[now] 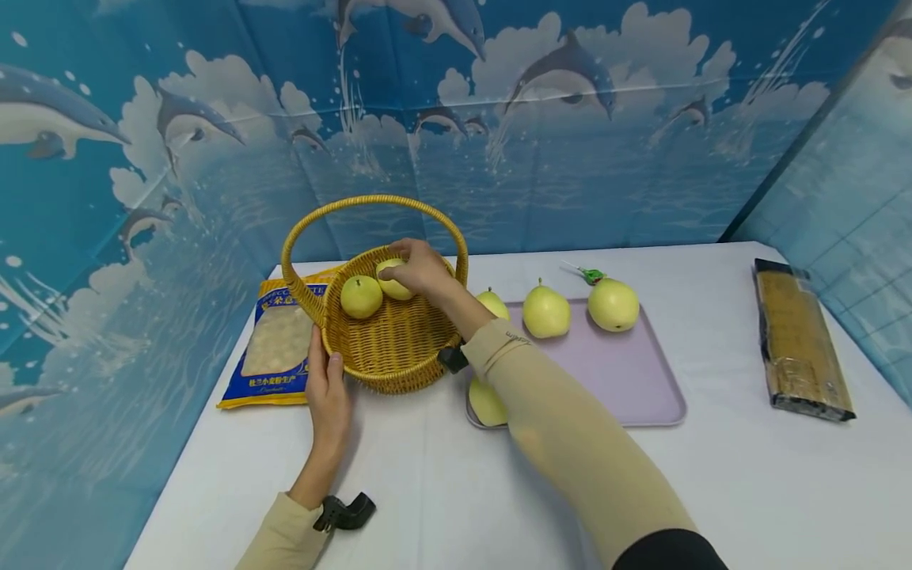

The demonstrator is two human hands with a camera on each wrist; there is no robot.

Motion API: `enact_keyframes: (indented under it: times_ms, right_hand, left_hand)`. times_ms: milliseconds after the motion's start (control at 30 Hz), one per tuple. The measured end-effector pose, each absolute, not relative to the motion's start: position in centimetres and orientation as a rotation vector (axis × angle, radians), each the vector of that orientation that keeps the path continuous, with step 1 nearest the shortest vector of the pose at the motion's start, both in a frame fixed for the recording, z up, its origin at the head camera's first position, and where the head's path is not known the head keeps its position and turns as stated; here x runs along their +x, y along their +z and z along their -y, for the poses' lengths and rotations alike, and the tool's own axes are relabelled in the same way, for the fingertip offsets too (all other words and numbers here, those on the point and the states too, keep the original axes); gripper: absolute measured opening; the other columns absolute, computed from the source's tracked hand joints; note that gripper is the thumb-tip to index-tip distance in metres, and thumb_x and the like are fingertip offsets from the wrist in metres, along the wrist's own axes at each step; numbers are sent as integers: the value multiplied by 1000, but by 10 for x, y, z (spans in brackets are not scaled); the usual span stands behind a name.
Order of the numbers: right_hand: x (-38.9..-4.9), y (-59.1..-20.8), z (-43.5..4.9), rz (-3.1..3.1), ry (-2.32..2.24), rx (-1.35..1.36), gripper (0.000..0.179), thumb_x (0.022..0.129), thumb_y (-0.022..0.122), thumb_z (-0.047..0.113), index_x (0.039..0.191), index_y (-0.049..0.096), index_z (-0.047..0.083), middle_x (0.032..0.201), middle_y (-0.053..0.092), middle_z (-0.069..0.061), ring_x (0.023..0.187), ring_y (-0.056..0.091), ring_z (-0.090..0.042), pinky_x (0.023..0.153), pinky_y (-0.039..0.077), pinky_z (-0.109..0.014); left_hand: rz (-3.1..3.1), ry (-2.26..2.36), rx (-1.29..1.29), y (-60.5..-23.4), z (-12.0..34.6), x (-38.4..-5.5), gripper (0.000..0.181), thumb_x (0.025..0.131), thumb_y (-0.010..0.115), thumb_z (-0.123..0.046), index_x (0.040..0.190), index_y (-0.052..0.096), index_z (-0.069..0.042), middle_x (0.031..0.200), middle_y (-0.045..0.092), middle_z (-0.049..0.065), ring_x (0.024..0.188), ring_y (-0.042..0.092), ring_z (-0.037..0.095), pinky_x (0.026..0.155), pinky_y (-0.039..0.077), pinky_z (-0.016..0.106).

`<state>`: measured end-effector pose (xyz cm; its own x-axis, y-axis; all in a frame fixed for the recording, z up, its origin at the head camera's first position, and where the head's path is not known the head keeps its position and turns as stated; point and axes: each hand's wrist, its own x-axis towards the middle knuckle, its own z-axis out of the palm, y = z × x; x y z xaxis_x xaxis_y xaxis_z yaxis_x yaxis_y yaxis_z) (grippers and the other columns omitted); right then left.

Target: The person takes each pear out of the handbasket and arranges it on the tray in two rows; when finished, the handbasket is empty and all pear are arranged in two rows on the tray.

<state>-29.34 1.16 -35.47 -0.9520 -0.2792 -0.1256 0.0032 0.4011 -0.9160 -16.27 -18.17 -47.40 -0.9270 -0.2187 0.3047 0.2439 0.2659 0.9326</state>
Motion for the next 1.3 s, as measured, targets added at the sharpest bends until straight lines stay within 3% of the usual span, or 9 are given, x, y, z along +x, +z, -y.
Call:
enact_keyframes:
  times_ms: [233, 433, 633, 933, 1033, 1100, 1167, 1233, 1300]
  right_hand:
    - [-303, -367, -18, -2351, -1592, -192, 62, 103, 68, 15, 160, 45, 10, 169, 36, -13, 151, 41, -34, 115, 48, -49]
    - [-301, -384, -26, -2331, -1618, -161, 66, 99, 72, 11, 160, 45, 9, 163, 41, -17, 140, 50, -38, 110, 51, -50]
    - [-299, -386, -29, -2430, -1572, -152, 60, 92, 80, 10, 143, 49, 0, 146, 49, -22, 130, 54, -38, 105, 54, -49]
    - [-300, -379, -21, -2593, -1239, -193, 70, 91, 83, 32, 148, 55, 4, 148, 55, -15, 134, 53, -35, 107, 53, -46]
    - [-298, -376, -17, -2599, -1162, -182, 62, 91, 82, 36, 140, 61, 4, 136, 59, -12, 123, 58, -32, 101, 56, -43]
    - [-297, -376, -15, -2607, -1094, -176, 44, 90, 82, 39, 116, 67, 6, 110, 61, -7, 98, 60, -24, 85, 56, -35]
    - [-296, -377, -15, -2625, -1039, -200, 37, 89, 82, 40, 95, 63, 10, 88, 54, -2, 78, 50, -17, 70, 48, -29]
    - [-292, -378, -16, -2648, -1005, -239, 37, 89, 83, 41, 90, 60, 12, 83, 47, 2, 74, 44, -14, 66, 42, -28]
    - [-287, -378, -20, -2655, -997, -280, 37, 89, 82, 41, 101, 69, 8, 90, 58, -1, 80, 53, -16, 72, 49, -29]
  left_hand:
    - [2151, -1705, -62, -471, 177, -165, 57, 114, 36, -14, 170, 21, -17, 175, 22, 0, 161, 21, 17, 127, 24, 16]
    - [2151, -1709, -75, -471, 173, -164, 57, 115, 36, -15, 170, 21, -19, 175, 23, -1, 161, 22, 16, 128, 24, 20]
    - [2141, -1720, -102, -469, 172, -165, 57, 115, 36, -14, 170, 22, -18, 175, 23, -1, 161, 22, 17, 126, 24, 16]
    - [2178, -1685, -54, -468, 176, -165, 57, 115, 36, -18, 170, 20, -20, 175, 22, -4, 161, 21, 14, 131, 23, 26]
    - [2181, -1682, -48, -468, 178, -164, 57, 115, 35, -18, 170, 19, -21, 175, 22, -8, 160, 21, 10, 130, 24, 24]
    - [2184, -1684, -49, -469, 179, -164, 57, 115, 35, -18, 170, 19, -22, 174, 22, -10, 160, 21, 9, 129, 24, 22]
    - [2186, -1684, -44, -469, 179, -164, 57, 115, 35, -18, 170, 19, -22, 174, 22, -10, 160, 21, 9, 129, 24, 22]
    - [2191, -1682, -31, -471, 180, -163, 57, 115, 35, -18, 170, 19, -23, 175, 22, -9, 161, 21, 11, 130, 23, 25]
    - [2195, -1684, -23, -473, 180, -162, 57, 115, 35, -18, 170, 20, -23, 175, 22, -7, 161, 21, 13, 131, 23, 26]
